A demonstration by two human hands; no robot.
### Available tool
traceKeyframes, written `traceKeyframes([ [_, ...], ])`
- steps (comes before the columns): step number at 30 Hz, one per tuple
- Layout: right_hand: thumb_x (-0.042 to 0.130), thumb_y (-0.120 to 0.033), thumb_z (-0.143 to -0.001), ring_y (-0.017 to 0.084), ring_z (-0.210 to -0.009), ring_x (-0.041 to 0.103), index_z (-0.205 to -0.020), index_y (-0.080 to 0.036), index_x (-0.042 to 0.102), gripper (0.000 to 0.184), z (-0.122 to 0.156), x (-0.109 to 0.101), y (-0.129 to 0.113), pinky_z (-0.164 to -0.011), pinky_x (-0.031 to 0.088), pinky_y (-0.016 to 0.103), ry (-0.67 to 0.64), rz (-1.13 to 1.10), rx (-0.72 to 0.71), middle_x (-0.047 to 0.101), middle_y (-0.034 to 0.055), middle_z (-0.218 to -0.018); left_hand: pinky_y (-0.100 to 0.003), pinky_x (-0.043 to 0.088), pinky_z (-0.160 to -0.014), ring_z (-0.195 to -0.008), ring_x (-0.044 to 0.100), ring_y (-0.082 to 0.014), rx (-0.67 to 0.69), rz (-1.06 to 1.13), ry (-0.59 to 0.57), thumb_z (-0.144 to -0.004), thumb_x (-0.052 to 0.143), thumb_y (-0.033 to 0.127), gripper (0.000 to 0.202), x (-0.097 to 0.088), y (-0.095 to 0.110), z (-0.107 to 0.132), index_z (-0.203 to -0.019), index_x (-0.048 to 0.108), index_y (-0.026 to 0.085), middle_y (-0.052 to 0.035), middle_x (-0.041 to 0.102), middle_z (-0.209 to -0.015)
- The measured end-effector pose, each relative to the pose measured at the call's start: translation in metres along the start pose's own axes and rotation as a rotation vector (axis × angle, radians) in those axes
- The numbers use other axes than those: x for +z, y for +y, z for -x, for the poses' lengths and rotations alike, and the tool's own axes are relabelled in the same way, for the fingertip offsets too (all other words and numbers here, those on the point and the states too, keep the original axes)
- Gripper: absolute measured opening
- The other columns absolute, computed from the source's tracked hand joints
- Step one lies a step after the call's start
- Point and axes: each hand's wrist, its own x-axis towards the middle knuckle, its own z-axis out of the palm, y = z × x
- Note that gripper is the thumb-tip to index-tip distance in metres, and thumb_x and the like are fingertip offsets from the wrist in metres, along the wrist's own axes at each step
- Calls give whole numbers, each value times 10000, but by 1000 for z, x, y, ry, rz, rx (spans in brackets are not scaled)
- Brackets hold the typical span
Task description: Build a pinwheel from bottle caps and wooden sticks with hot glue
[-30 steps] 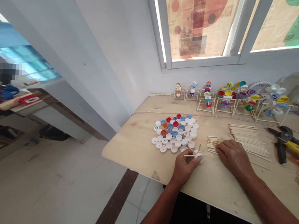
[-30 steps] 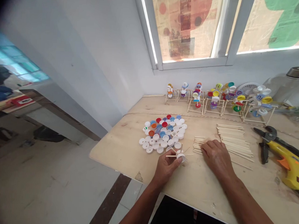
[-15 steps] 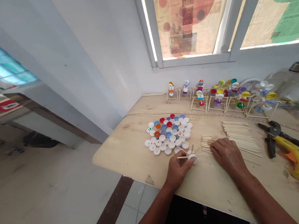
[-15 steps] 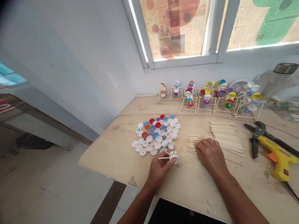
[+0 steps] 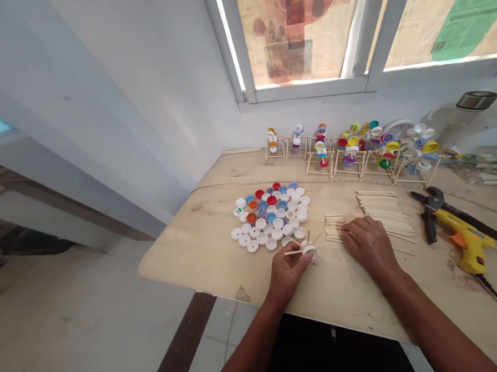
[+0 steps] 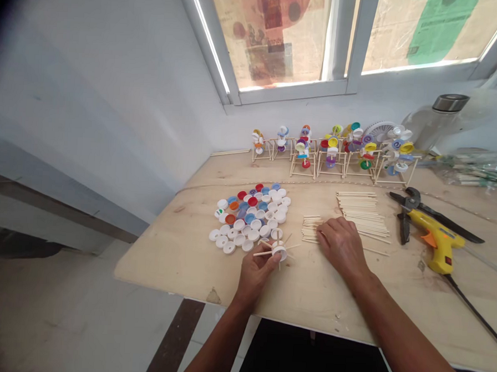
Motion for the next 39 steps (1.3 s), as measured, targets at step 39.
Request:
traceKeyframes([
  [39, 496, -215, -903, 182, -772, 514, -733, -179, 648, 231, 17, -10, -37, -738, 308, 323, -19, -6, -23, 635, 46, -726, -281, 443, -740, -747, 572, -170, -38, 92, 45, -718, 716, 419, 276, -2, 7, 9, -753, 631, 159, -29, 630, -746],
])
